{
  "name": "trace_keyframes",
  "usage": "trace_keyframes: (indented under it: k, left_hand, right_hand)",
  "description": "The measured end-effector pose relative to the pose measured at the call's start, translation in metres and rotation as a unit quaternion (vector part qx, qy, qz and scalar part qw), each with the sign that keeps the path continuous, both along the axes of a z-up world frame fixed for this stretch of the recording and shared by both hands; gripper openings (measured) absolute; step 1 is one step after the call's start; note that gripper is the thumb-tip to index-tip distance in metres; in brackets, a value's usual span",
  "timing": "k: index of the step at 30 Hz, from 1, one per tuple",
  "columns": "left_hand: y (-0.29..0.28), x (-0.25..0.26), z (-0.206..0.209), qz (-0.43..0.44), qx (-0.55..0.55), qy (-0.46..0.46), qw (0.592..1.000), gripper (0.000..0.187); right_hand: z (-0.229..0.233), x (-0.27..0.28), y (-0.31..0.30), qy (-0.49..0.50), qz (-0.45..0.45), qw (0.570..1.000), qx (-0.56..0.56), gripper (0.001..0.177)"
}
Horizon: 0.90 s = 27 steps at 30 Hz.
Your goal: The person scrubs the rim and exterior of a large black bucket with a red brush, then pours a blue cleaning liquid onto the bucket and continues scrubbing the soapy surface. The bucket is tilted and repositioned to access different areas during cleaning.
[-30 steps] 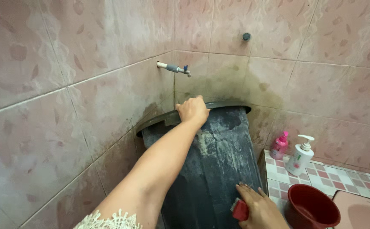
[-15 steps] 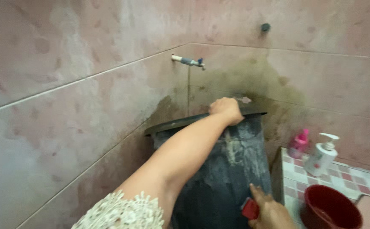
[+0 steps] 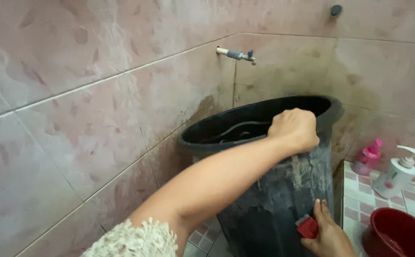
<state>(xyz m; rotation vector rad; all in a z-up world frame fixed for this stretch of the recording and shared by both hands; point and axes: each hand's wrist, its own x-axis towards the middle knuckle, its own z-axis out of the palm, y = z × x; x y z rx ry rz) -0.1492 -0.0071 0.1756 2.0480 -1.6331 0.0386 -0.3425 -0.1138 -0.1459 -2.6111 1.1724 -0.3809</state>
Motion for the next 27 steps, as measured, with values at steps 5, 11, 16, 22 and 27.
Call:
trace_keyframes:
  k: [5, 11, 16, 22, 27]
  left_hand:
    - [0.006, 0.007, -0.021, 0.015, -0.032, 0.036, 0.999, 0.027]
    - [-0.019, -0.013, -0.044, 0.065, -0.001, 0.118, 0.991, 0.031]
    - [0.001, -0.031, -0.060, 0.033, 0.000, 0.159, 0.987, 0.046]
    - [0.071, -0.028, -0.069, -0.021, -0.028, 0.133, 0.990, 0.039]
    - [0.109, -0.023, -0.070, -0.042, 0.001, 0.132, 0.990, 0.037]
  right_hand:
    - [-0.002, -0.003, -0.019, 0.028, -0.004, 1.000, -0.013, 0.140]
    - [0.002, 0.000, -0.038, 0.050, -0.065, 0.995, 0.047, 0.132]
    - [-0.025, -0.008, -0.041, -0.049, -0.118, 0.981, 0.147, 0.126]
    - [-0.005, -0.041, -0.046, -0.380, -0.057, 0.887, 0.255, 0.065]
    - [0.113, -0.009, -0.026, -0.507, -0.133, 0.810, 0.263, 0.038]
